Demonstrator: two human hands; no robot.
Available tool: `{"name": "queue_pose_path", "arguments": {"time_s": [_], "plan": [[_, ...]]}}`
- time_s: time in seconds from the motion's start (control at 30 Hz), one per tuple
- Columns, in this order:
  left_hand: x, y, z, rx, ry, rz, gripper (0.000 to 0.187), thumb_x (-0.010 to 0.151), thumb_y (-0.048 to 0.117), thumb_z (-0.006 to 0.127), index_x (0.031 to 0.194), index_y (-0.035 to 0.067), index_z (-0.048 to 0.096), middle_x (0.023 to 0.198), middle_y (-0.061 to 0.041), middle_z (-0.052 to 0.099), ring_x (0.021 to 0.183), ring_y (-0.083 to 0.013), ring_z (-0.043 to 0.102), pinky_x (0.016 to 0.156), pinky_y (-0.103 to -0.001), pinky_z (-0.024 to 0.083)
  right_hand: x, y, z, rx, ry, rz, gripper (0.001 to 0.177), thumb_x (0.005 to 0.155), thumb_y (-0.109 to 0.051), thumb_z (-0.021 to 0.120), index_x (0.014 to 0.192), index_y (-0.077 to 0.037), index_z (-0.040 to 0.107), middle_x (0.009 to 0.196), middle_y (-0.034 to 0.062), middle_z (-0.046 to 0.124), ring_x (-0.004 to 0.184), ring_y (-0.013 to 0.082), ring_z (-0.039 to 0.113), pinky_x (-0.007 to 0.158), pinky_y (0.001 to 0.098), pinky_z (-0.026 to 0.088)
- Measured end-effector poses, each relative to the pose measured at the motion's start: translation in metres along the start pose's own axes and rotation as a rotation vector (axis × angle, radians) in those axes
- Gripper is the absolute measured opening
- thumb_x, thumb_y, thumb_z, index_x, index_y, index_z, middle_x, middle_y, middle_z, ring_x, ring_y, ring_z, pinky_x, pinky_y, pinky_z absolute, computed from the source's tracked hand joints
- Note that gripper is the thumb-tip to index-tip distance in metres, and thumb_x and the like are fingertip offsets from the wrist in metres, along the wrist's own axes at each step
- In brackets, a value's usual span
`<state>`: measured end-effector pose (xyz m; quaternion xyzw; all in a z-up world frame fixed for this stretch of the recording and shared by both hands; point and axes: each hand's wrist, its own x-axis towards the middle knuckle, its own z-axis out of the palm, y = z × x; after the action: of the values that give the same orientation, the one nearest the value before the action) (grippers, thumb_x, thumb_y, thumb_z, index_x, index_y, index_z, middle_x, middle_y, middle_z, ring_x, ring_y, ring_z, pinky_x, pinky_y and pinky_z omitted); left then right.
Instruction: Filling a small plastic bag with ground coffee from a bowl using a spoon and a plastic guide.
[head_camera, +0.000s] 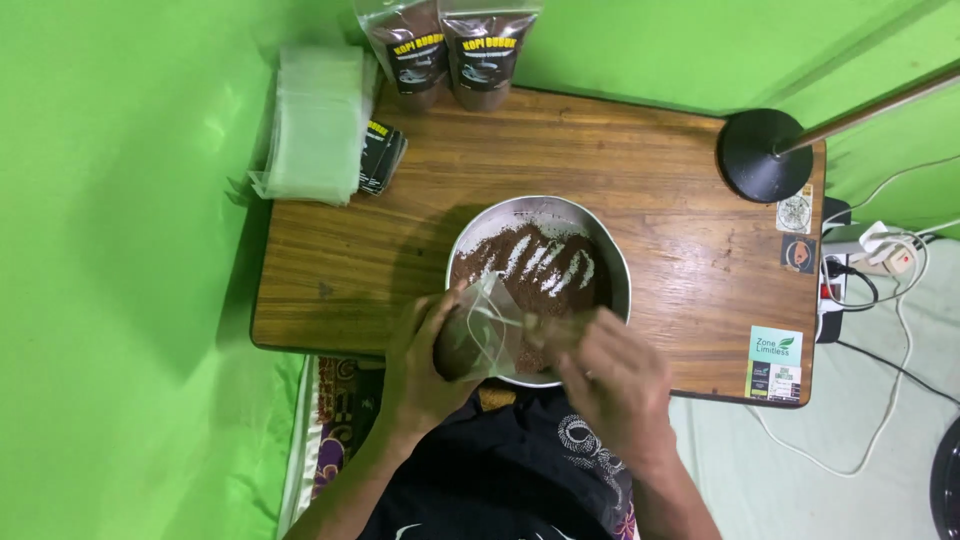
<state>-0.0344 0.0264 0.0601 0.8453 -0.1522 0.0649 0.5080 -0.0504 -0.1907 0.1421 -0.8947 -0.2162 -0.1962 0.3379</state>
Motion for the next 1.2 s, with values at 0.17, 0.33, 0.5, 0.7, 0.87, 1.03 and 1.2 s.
{"name": "queue_pose_path", "arguments": {"time_s": [0.17, 0.33, 0.5, 0.7, 0.87, 1.03, 1.2], "plan": [[0.003, -0.003, -0.004, -0.103, -0.039, -0.065, 0.082, 0.08, 0.041, 0.083, 0.15, 0.014, 0.048, 0.133, -0.012, 0.058, 0.121, -0.0287, 0.061, 0.103, -0.046, 0.052, -0.003, -0.004, -0.012, -0.019, 0.216, -0.052, 0.013, 0.088, 0.01, 0.074, 0.095, 0.0, 0.07, 0.093, 0.0127, 0.078, 0.078, 0.0205, 0.078, 0.066, 0.0249, 0.058], [-0.004, -0.021, 0.005, -0.188, 0.05, 0.038, 0.079, 0.084, 0.031, 0.084, 0.149, 0.006, 0.046, 0.137, -0.018, 0.058, 0.122, -0.0308, 0.064, 0.107, -0.043, 0.058, -0.017, 0.025, -0.009, -0.064, 0.379, 0.141, 0.007, 0.094, 0.006, 0.073, 0.099, 0.007, 0.068, 0.088, 0.0188, 0.075, 0.068, 0.0212, 0.069, 0.059, 0.0269, 0.053], [-0.019, -0.073, 0.025, -0.464, 0.379, 0.062, 0.074, 0.088, 0.026, 0.071, 0.152, 0.009, 0.039, 0.136, -0.016, 0.055, 0.119, -0.0256, 0.059, 0.104, -0.045, 0.049, -0.018, 0.035, 0.009, -0.132, 0.121, 0.36, 0.012, 0.086, -0.003, 0.08, 0.096, -0.01, 0.079, 0.076, 0.006, 0.074, 0.074, 0.0255, 0.069, 0.069, 0.0363, 0.055], [-0.006, -0.073, 0.044, -0.487, 0.29, 0.1, 0.075, 0.08, 0.032, 0.074, 0.14, -0.007, 0.051, 0.118, -0.019, 0.06, 0.11, -0.0263, 0.062, 0.099, -0.045, 0.051, -0.034, 0.056, 0.031, -0.175, -0.086, 0.417, 0.008, 0.089, -0.016, 0.075, 0.095, -0.019, 0.079, 0.082, -0.003, 0.078, 0.083, 0.0208, 0.069, 0.077, 0.0331, 0.045], [-0.005, -0.089, 0.05, -0.413, 0.31, 0.121, 0.078, 0.076, 0.034, 0.077, 0.136, -0.01, 0.054, 0.115, -0.019, 0.062, 0.107, -0.0277, 0.064, 0.097, -0.044, 0.053, -0.028, 0.056, 0.024, -0.117, -0.085, 0.512, 0.008, 0.086, -0.019, 0.079, 0.094, -0.02, 0.081, 0.07, 0.002, 0.073, 0.075, 0.022, 0.067, 0.082, 0.0335, 0.045], [0.019, -0.091, 0.043, -0.316, 0.316, 0.202, 0.075, 0.073, 0.032, 0.081, 0.133, -0.008, 0.06, 0.114, -0.019, 0.066, 0.108, -0.03, 0.066, 0.097, -0.041, 0.054, -0.02, 0.059, 0.013, -0.022, -0.047, 0.601, 0.009, 0.087, -0.02, 0.08, 0.095, -0.023, 0.083, 0.067, -0.0021, 0.07, 0.063, 0.0142, 0.062, 0.079, 0.0303, 0.043], [0.021, -0.106, 0.056, -0.422, 0.392, 0.215, 0.078, 0.079, 0.037, 0.078, 0.14, -0.005, 0.052, 0.123, -0.021, 0.061, 0.113, -0.0307, 0.062, 0.099, -0.047, 0.051, -0.008, 0.053, 0.008, 0.168, 0.111, 0.67, 0.013, 0.088, -0.013, 0.082, 0.1, -0.016, 0.083, 0.067, 0.0029, 0.069, 0.061, 0.0118, 0.057, 0.071, 0.0269, 0.047]]}}
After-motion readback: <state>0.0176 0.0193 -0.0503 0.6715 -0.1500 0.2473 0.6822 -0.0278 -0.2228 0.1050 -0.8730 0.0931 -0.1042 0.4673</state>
